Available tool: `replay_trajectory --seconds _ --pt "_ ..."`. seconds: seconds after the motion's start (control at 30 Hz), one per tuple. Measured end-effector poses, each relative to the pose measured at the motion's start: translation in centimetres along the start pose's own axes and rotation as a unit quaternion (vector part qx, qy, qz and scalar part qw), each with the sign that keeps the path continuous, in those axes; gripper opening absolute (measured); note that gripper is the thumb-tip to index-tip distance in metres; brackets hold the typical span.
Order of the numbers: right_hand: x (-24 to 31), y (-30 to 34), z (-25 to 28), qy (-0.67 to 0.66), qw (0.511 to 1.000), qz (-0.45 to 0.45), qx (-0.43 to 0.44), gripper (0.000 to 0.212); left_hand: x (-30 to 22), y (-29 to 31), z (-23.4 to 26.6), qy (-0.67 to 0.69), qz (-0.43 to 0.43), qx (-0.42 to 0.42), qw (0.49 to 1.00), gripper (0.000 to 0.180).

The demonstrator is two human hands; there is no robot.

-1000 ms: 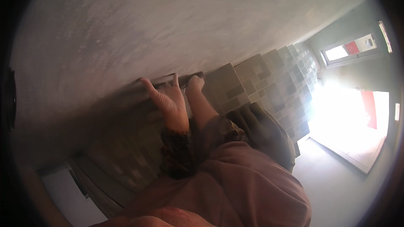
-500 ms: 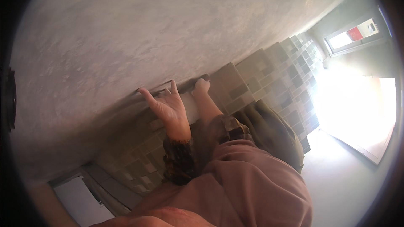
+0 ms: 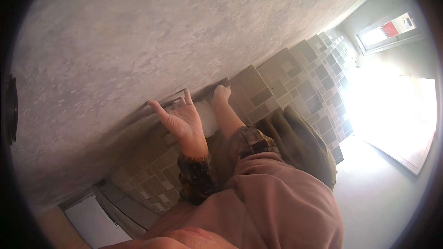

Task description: The person sands a ceiling surface using a sanding block, moving it back and forth across the area. The person occasionally pauses to feel the surface with their hand.

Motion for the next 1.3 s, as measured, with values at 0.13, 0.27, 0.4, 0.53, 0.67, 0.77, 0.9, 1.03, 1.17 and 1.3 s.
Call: replay_trajectory --seconds 0.13,0.27,0.4,0.53,0.67,0.77,0.9,1.03,1.17,1.3 --pt "-1.0 -3.5 0.7 -0.049 0.998 -0.039 0.017 0.058 0.1 0.0 0.0 -0.003 0.002 0.004 1.0 0.117" --pt "-3.1 -7.7 1.5 -0.001 0.997 0.033 0.065 0.059 0.1 0.0 0.1 -0.003 0.004 0.004 1.0 0.117" --pt "-4.6 -10.0 1.9 0.042 0.995 0.09 0.02 0.058 0.1 0.3 0.1 -0.023 0.005 0.01 1.0 0.119" --pt "-4.0 -10.7 2.1 0.057 0.998 0.037 0.015 0.055 0.5 0.8 -0.4 -0.014 0.024 0.001 1.0 0.121" --pt "-2.6 -10.7 2.2 0.062 0.993 0.095 0.018 0.052 2.0 1.4 -0.9 0.037 0.117 -0.015 0.992 0.122" --pt "-2.5 -10.7 2.0 0.019 0.999 0.027 0.002 0.051 3.1 1.9 -1.3 0.012 0.126 0.01 0.992 0.121" --pt "-1.7 -10.3 1.4 0.005 0.997 0.076 0.014 0.051 3.5 2.0 -1.5 -0.021 0.109 0.026 0.993 0.118" --pt "-0.9 -9.7 1.5 0.011 0.996 0.079 0.027 0.051 3.7 2.2 -1.4 -0.055 0.086 0.053 0.993 0.115" --pt "-0.4 -10.0 1.9 0.011 0.998 0.066 0.012 0.051 3.8 2.3 -1.3 -0.056 0.091 0.049 0.993 0.114" --pt "-0.5 -10.7 2.0 -0.006 0.994 0.102 0.048 0.05 4.1 2.6 -1.4 -0.067 0.085 0.048 0.993 0.113"
Point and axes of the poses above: each hand's wrist, its own y-axis away from the middle knuckle, its own z-axis out of the back of the hand, x = y × z, the point moved 3 cm from there along -y, towards the middle knuckle, and after that the axes turned 13 degrees about -x, right-handed, at the moved point
